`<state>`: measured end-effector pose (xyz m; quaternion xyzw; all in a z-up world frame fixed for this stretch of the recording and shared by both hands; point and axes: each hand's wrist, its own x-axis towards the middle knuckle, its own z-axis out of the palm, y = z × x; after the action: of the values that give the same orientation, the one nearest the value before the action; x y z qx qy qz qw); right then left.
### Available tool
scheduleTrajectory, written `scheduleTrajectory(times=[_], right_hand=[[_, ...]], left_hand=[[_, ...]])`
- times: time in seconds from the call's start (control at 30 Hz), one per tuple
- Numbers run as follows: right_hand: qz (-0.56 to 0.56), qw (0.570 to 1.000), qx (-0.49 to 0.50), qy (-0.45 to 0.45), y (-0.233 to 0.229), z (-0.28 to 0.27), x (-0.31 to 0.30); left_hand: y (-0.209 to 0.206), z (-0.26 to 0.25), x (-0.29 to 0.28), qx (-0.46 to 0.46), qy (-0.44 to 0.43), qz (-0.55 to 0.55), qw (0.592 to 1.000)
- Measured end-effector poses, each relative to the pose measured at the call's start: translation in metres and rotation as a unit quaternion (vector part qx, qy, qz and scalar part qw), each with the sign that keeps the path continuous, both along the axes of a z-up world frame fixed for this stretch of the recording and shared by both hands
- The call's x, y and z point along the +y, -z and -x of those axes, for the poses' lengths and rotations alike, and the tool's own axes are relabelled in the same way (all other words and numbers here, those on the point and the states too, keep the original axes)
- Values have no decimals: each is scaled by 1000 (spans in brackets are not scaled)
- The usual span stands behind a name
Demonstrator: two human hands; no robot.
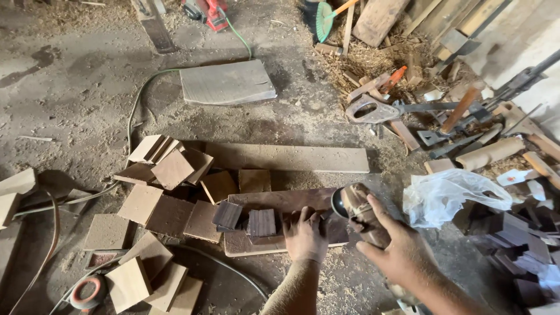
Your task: The person uses an orbital sander to smooth the surfaces of small wooden blocks placed on a larger board. They repeatedly reposition the blocks and continue sanding each piece.
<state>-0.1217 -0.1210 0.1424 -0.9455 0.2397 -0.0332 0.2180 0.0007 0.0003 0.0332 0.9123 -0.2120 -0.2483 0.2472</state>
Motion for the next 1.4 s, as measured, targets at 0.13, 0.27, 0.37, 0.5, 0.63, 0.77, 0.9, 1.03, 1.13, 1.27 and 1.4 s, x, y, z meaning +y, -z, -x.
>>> scheduleTrajectory(times=[0.13,0.27,0.37,0.5,0.63,0.77,0.9,1.03,1.13,1.27,1.4], right_hand=[[-18,996,10,84,-9,7,-7],[-26,982,99,156,-21,17,-6],[-82,986,19,145,-21,27,-3],[-107,972,110,179,-34,24,11],[-103,975,100,172,-25,22,13],[-150,976,16,158,-8,15,18],[-69,982,78,156,-3,4,23],[-56,987,59,136,7,-2,28],[-46,988,74,128,17,-9,28],[-58,988,81,120,13,-16,34],[-33,987,92,124,14,-17,36]], left_hand=[[10,1,-1,17,-3,-11,1000],[1,-1,5,61,-5,-25,998],[-13,2,14,57,3,4,998],[-5,6,22,6,14,92,996],[26,8,23,-41,-21,169,985],[51,16,17,-79,-61,134,986],[49,20,15,-66,-74,71,992],[65,25,9,-70,-112,51,990],[68,26,7,-61,-146,74,985],[63,25,6,-53,-167,88,981],[58,24,7,-44,-174,79,981]])
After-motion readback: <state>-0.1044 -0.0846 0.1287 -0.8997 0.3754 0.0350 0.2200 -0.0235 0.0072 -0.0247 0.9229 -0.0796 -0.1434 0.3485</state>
